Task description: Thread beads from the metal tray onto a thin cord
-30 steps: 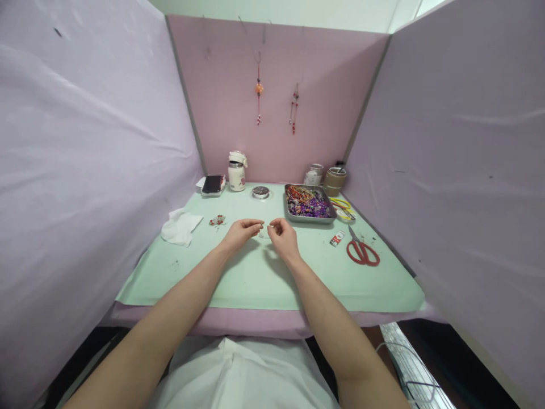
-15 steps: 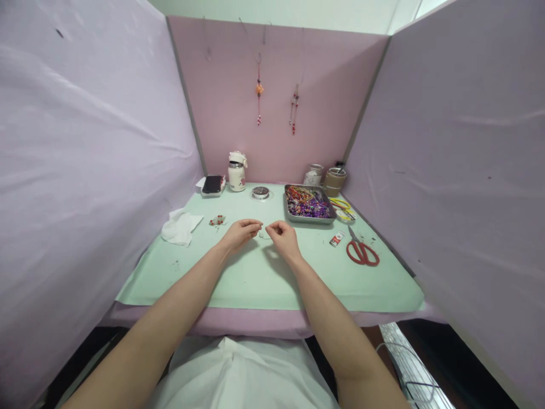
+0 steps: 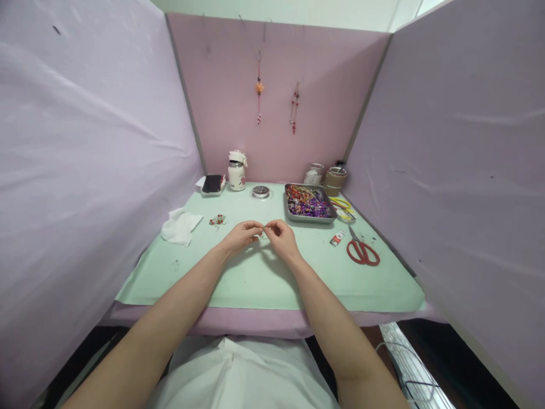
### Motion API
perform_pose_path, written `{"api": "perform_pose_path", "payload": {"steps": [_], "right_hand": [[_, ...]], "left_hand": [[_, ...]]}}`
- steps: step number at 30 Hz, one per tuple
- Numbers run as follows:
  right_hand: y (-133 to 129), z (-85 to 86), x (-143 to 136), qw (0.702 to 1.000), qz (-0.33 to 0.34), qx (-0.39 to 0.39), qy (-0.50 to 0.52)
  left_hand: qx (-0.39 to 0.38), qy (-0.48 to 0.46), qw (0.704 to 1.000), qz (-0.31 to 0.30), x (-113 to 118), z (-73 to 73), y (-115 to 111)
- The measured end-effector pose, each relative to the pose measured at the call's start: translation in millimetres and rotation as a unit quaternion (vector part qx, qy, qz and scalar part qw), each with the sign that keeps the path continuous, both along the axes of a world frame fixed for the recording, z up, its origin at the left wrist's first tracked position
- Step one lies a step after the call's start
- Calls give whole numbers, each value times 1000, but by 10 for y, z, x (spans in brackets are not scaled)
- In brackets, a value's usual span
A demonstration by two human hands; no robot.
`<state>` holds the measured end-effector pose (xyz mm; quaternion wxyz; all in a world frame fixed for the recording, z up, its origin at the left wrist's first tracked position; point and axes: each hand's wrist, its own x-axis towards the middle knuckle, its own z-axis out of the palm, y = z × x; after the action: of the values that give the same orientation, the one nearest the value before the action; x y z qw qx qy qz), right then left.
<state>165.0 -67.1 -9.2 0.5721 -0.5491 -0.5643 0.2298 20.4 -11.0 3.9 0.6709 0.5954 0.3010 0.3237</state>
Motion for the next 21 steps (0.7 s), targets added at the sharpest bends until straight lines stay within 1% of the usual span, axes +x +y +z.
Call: {"api": "perform_pose_path", "payload": {"steps": [4, 8, 12, 14, 16, 19, 21], "right_hand": [[4, -3, 5, 1000, 2, -3, 0], [-3, 1, -1, 1000, -3, -10, -5], [-13, -4, -12, 1000, 5, 2, -24], [-17, -3, -10, 999, -2, 16, -33], [-18, 2, -3, 999, -28, 28, -32], [-12, 11, 10, 995, -95, 40, -8], [-7, 15, 12, 991, -127, 43, 5]], "left_hand": [[30, -2, 1000, 5, 15, -21, 6], [37, -6, 999, 13, 24, -4, -7], [40, -6, 998, 47, 28, 17, -17], [37, -3, 997, 66, 29, 12, -9], [36, 2, 996, 80, 32, -4, 7], [38, 14, 995, 92, 44, -36, 32], [38, 19, 995, 93, 56, -53, 42]]}}
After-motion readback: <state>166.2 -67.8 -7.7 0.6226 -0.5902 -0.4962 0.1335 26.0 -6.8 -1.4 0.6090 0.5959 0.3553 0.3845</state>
